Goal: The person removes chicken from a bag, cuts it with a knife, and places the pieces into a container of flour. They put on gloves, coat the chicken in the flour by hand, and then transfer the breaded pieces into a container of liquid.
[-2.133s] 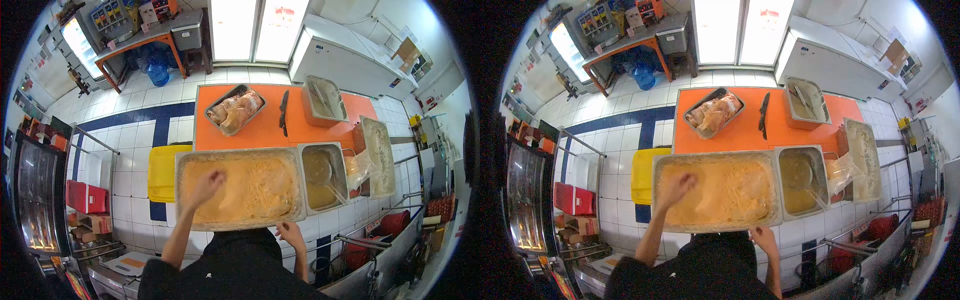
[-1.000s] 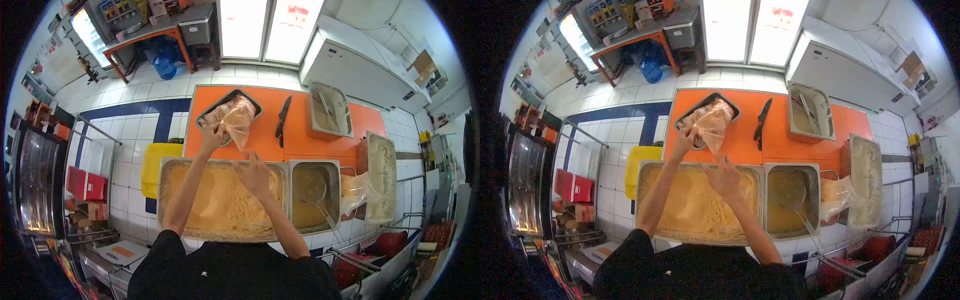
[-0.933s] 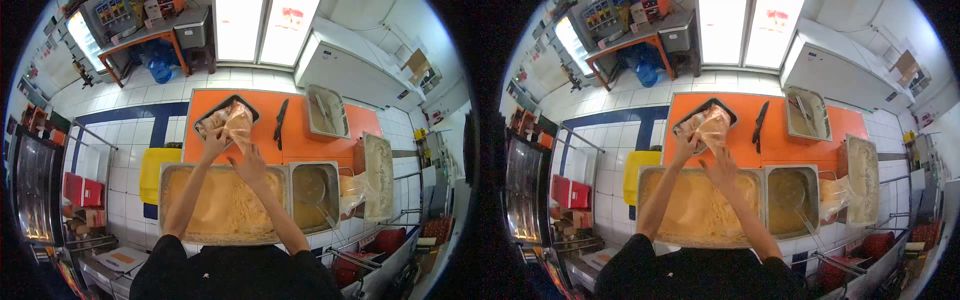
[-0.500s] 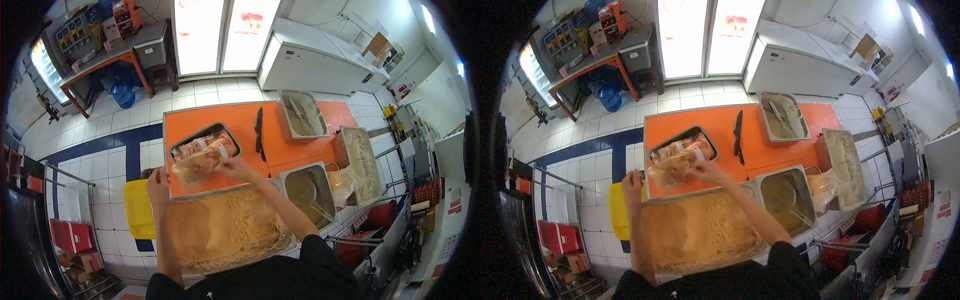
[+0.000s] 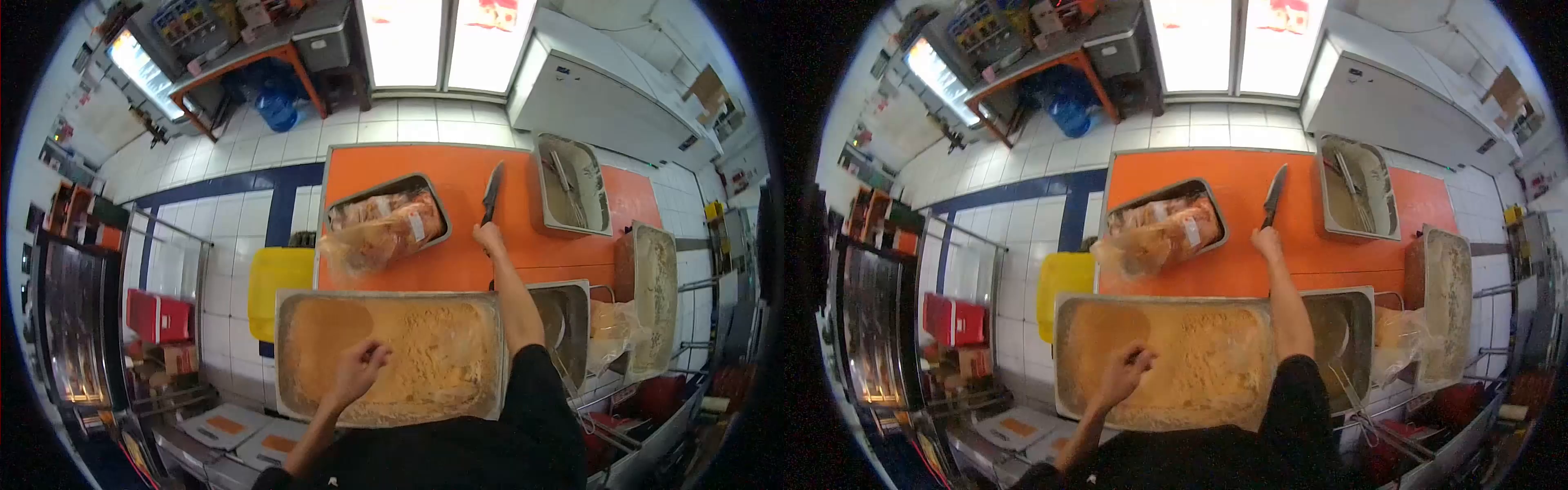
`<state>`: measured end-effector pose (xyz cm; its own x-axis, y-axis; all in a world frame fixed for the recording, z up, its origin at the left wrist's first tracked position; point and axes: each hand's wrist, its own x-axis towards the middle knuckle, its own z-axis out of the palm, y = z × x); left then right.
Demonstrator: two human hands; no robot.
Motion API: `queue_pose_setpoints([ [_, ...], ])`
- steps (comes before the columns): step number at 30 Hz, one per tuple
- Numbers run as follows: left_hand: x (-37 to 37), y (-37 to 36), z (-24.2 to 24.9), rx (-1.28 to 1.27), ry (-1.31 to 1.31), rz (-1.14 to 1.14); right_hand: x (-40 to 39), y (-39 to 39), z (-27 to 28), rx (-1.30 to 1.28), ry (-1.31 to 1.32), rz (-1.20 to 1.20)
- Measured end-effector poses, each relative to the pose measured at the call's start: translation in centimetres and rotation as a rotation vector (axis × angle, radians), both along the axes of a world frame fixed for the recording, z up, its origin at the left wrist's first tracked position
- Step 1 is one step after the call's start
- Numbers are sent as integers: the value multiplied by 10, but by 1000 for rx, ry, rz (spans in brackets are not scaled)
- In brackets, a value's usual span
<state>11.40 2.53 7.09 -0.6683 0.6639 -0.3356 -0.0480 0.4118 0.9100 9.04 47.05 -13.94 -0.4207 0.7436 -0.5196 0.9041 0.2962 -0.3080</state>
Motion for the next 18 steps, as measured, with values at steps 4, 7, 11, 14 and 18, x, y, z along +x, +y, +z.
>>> queue_pose_setpoints([
  [4,0,75,-14,109,38,-29,37,-43,90,-423,761,-118],
  [7,-8,119,-26,301,-56,44,67,-119,160,-412,807,10],
  [11,-11,126,-8,565,-150,137,85,-239,204,-257,867,308],
  [14,-25,78,18,572,-160,227,77,-274,244,-269,860,509],
  [18,-37,-5,31,464,73,441,45,-290,250,-501,727,788],
])
